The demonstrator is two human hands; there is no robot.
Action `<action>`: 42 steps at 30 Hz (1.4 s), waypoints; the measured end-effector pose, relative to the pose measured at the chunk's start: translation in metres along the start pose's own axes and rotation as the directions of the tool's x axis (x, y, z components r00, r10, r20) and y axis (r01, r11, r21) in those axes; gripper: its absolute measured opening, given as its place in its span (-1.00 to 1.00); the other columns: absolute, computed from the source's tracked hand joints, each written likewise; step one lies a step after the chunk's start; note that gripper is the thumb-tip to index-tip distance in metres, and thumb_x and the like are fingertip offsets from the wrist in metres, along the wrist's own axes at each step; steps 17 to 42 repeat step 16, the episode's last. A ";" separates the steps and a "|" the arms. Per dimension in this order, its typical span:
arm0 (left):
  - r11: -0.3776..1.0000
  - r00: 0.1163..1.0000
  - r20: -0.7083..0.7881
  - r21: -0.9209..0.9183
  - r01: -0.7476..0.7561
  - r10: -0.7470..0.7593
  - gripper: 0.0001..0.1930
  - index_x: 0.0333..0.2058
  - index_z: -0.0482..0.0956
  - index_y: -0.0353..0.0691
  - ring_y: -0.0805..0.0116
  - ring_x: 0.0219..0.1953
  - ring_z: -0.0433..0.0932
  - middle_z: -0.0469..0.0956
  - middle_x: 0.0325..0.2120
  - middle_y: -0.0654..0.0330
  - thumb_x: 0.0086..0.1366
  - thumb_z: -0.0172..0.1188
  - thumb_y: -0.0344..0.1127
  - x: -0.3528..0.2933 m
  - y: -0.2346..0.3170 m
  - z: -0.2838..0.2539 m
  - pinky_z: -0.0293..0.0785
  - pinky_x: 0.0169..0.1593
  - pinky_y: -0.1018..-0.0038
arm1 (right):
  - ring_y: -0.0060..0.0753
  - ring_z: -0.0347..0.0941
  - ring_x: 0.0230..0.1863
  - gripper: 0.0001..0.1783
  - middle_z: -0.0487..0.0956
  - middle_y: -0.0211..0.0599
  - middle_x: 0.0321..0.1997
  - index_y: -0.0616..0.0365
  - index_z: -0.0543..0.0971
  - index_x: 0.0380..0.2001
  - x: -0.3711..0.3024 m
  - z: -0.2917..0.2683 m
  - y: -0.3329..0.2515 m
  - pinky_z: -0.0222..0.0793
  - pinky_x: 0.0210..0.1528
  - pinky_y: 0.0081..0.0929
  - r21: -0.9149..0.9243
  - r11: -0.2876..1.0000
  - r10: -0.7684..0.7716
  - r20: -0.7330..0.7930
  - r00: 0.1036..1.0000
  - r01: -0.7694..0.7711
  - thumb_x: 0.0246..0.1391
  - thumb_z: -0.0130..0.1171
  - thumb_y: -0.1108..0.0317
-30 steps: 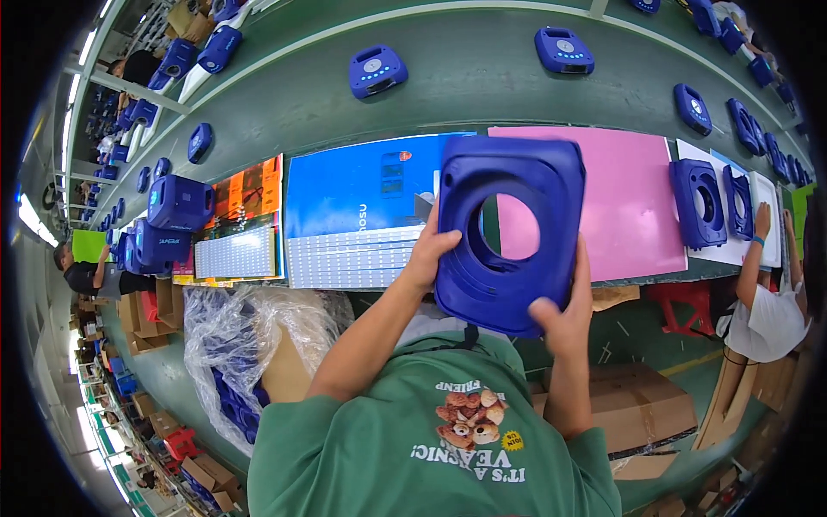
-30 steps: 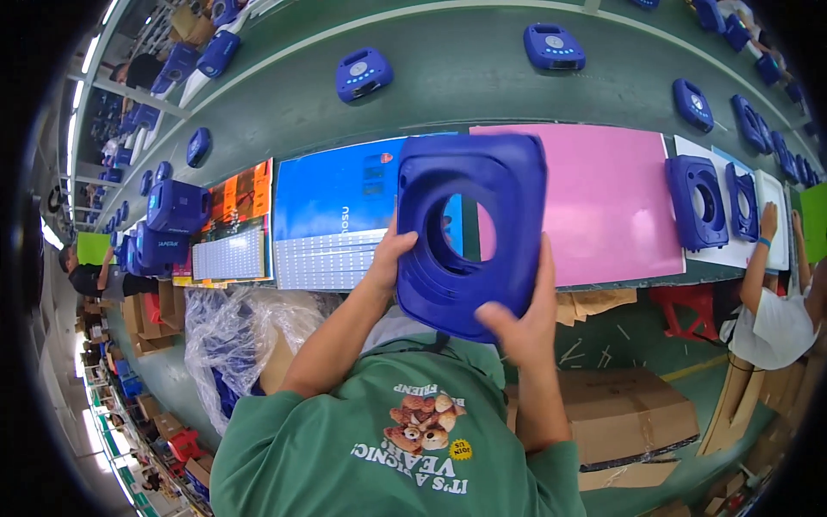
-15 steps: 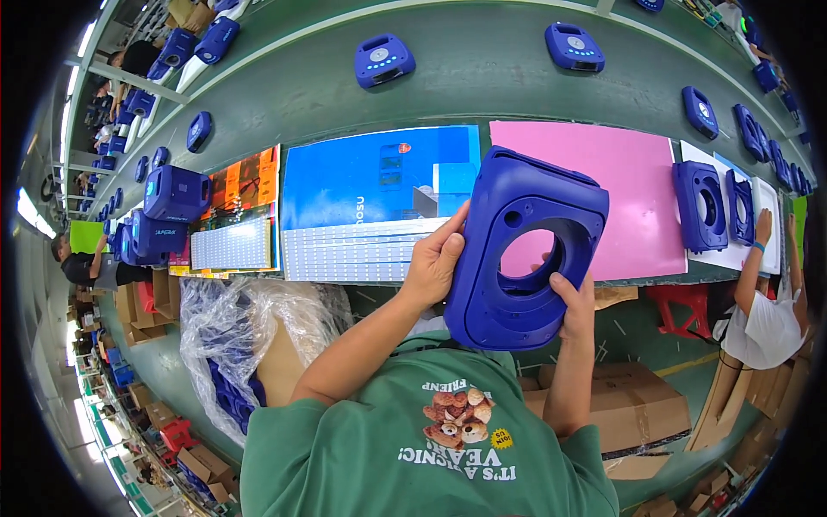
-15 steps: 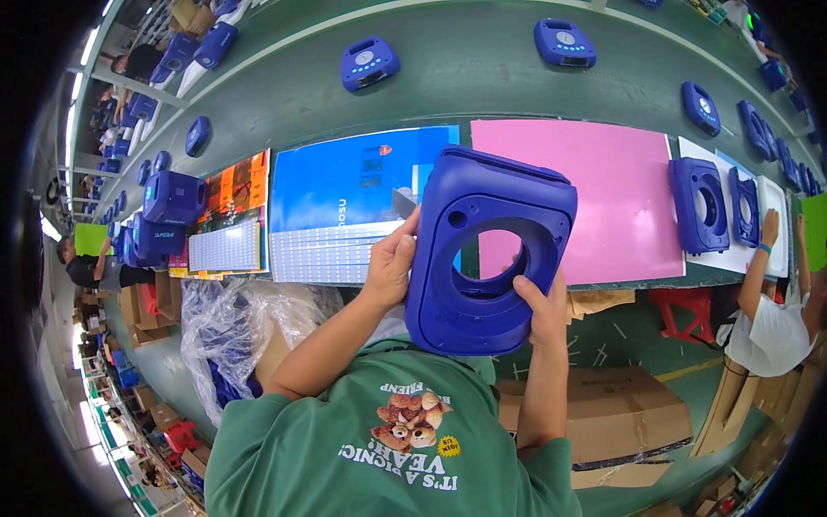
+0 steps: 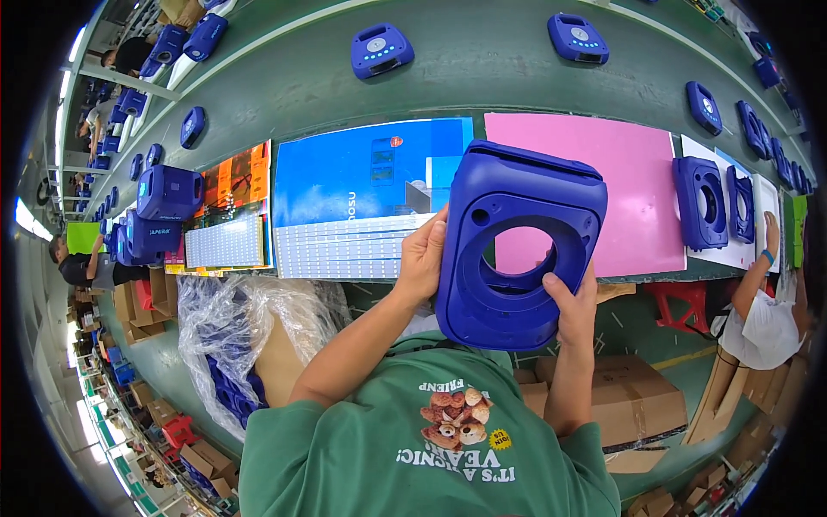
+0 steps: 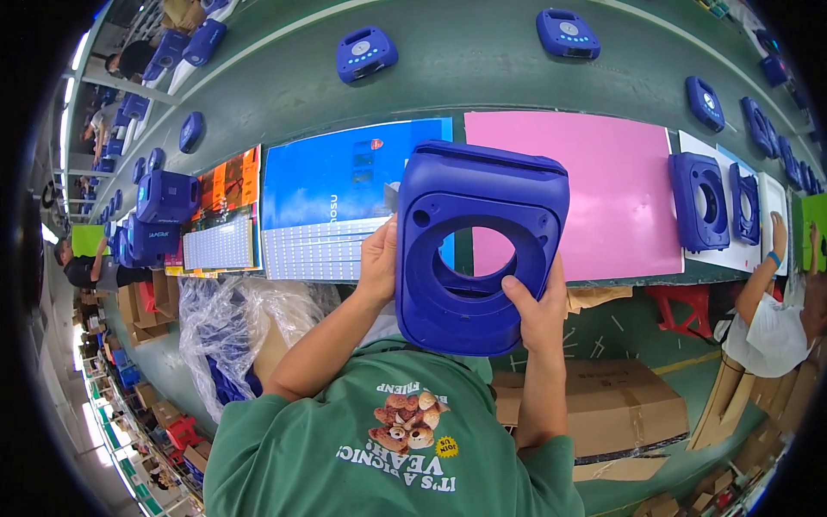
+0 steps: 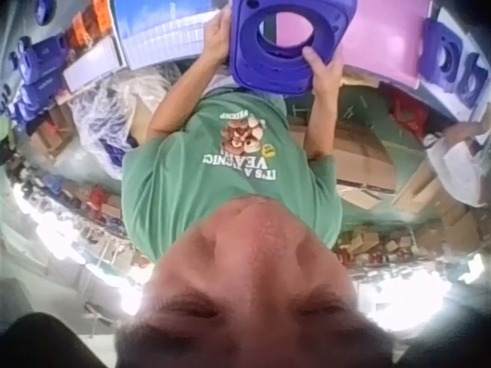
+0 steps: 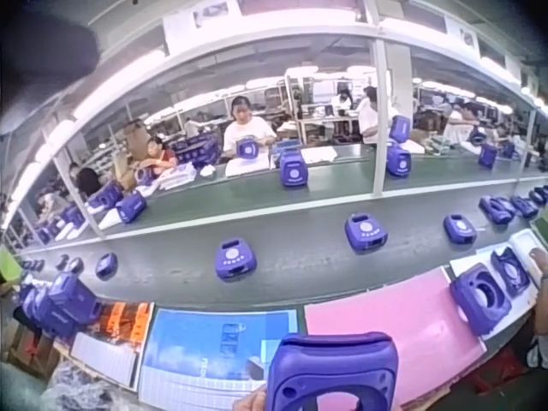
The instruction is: The person separates small components from a strip, then repeatedly retrieves blue plastic housing halves from a crate, fits and presses them together by hand, and places the assembled housings onto the workbench.
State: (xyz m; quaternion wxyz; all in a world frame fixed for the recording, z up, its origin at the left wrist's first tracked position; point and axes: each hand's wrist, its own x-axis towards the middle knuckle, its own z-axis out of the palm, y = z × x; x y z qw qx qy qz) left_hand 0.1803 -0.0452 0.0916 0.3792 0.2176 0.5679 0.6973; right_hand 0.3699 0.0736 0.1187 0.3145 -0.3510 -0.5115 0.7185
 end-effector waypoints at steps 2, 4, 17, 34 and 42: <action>1.000 1.000 -0.004 0.000 -0.005 0.005 -0.54 0.16 0.28 -0.31 0.58 -0.14 0.44 0.50 -0.08 0.19 0.42 -0.16 -0.13 0.002 -0.002 -0.002 0.38 -0.10 0.66 | -0.38 0.36 0.00 -0.31 0.44 -0.18 -0.01 0.35 0.25 0.13 0.000 0.003 -0.005 0.23 0.09 -0.46 -0.019 1.000 -0.002 0.002 1.000 0.002 -0.09 0.25 0.37; 1.000 1.000 -0.003 -0.015 0.003 -0.003 -0.54 0.15 0.30 -0.32 0.55 -0.12 0.44 0.50 -0.07 0.17 0.42 -0.16 -0.13 0.002 -0.001 -0.003 0.38 -0.08 0.64 | -0.37 0.36 0.00 -0.29 0.43 -0.16 -0.01 0.36 0.24 0.13 0.001 0.006 -0.011 0.23 0.09 -0.47 -0.054 0.998 -0.023 0.012 1.000 0.023 -0.09 0.25 0.37; 0.986 0.994 0.050 0.144 0.089 -0.097 -0.48 0.20 0.22 -0.26 0.30 -0.08 0.50 0.40 0.04 0.04 0.32 0.06 -0.24 0.008 -0.001 -0.007 0.43 0.00 0.39 | -0.33 0.34 0.04 -0.26 0.42 -0.15 0.03 0.29 0.22 0.17 0.035 -0.023 -0.007 0.22 0.13 -0.43 0.060 0.987 0.153 -0.013 0.988 -0.152 -0.08 0.26 0.35; 0.986 0.994 0.050 0.144 0.089 -0.097 -0.48 0.20 0.22 -0.26 0.30 -0.08 0.50 0.40 0.04 0.04 0.32 0.06 -0.24 0.008 -0.001 -0.007 0.43 0.00 0.39 | -0.33 0.34 0.04 -0.26 0.42 -0.15 0.03 0.29 0.22 0.17 0.035 -0.023 -0.007 0.22 0.13 -0.43 0.060 0.987 0.153 -0.013 0.988 -0.152 -0.08 0.26 0.35; 0.986 0.994 0.050 0.144 0.089 -0.097 -0.48 0.20 0.22 -0.26 0.30 -0.08 0.50 0.40 0.04 0.04 0.32 0.06 -0.24 0.008 -0.001 -0.007 0.43 0.00 0.39 | -0.33 0.34 0.04 -0.26 0.42 -0.15 0.03 0.29 0.22 0.17 0.035 -0.023 -0.007 0.22 0.13 -0.43 0.060 0.987 0.153 -0.013 0.988 -0.152 -0.08 0.26 0.35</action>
